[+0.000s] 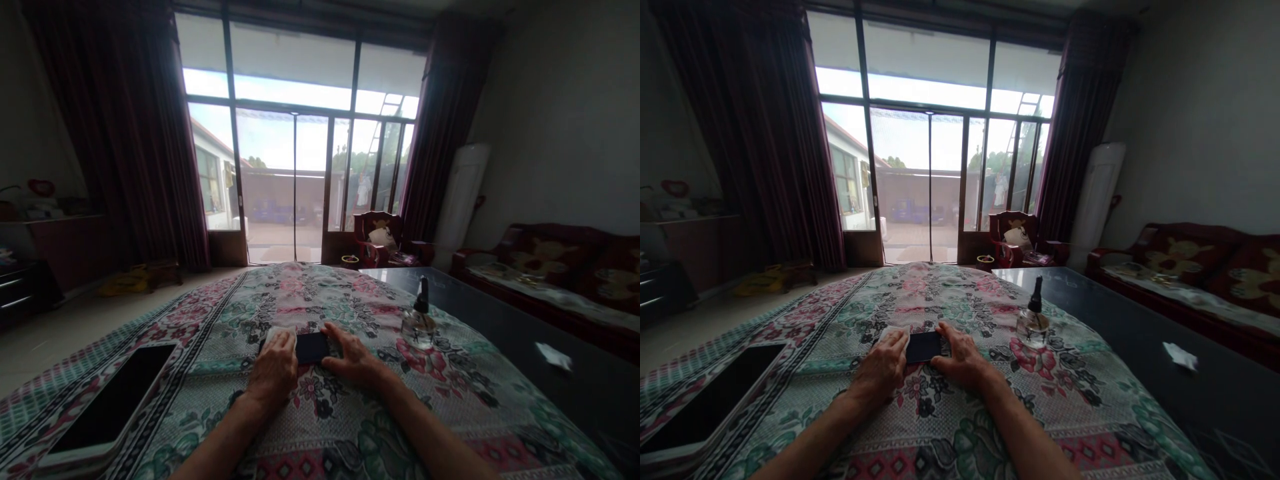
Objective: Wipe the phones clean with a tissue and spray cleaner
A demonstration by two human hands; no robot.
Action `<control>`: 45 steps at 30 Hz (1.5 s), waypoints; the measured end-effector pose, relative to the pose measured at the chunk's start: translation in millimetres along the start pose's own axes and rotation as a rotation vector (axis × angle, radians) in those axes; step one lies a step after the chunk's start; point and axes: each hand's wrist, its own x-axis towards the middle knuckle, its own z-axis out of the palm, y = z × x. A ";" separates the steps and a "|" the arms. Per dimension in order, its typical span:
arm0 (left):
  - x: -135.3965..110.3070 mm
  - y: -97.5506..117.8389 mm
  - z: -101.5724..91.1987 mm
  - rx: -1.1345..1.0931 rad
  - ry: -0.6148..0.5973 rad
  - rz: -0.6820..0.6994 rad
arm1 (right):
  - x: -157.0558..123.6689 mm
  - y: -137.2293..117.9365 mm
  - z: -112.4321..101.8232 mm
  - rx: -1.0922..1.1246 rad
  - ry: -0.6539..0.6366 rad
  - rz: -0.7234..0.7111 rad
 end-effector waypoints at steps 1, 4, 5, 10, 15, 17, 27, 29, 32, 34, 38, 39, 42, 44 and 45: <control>0.8 2.0 0.5 -0.002 -0.008 0.023 | 0.9 0.6 1.3 0.009 0.007 -0.003; 2.8 12.1 1.2 -0.022 -0.032 0.086 | 2.2 3.4 4.0 0.033 0.014 -0.010; 3.2 16.0 1.1 -0.035 -0.039 0.114 | 2.5 4.5 4.5 0.038 0.011 -0.010; 4.0 26.8 -1.3 -0.112 -0.062 0.269 | 3.9 10.5 5.6 0.057 0.006 -0.005; 4.1 16.5 -7.1 -0.161 -0.055 0.198 | 2.8 9.3 4.9 0.045 0.012 -0.023; 3.7 9.3 -12.2 -0.166 -0.035 0.128 | 2.2 7.1 4.3 0.038 0.004 -0.019; 4.0 -29.7 -42.1 -0.088 -0.183 -0.037 | 2.9 11.7 0.9 0.104 -0.036 -0.021; 3.1 -32.7 -43.6 -0.094 -0.215 -0.001 | 2.9 10.6 -2.1 0.108 -0.065 -0.029; 0.5 -32.7 -46.7 -0.145 -0.241 0.095 | 2.2 5.2 -6.6 0.110 -0.091 -0.017; -0.7 -29.4 -48.9 -0.215 -0.258 0.189 | 1.5 1.5 -8.4 0.123 -0.090 0.003; -1.0 -14.6 -47.4 -0.329 -0.247 0.341 | 0.9 0.5 -8.7 0.147 -0.077 0.006; -0.9 -10.0 -45.3 -0.339 -0.239 0.361 | 1.0 1.4 -8.3 0.146 -0.073 0.002; -0.4 3.3 -36.2 -0.339 -0.217 0.400 | 1.6 5.0 -6.9 0.139 -0.061 -0.006; 0.2 10.6 -30.3 -0.338 -0.199 0.435 | 1.9 7.0 -5.8 0.133 -0.059 -0.013; 0.5 13.7 -28.1 -0.340 -0.192 0.457 | 2.0 7.7 -5.3 0.128 -0.059 -0.019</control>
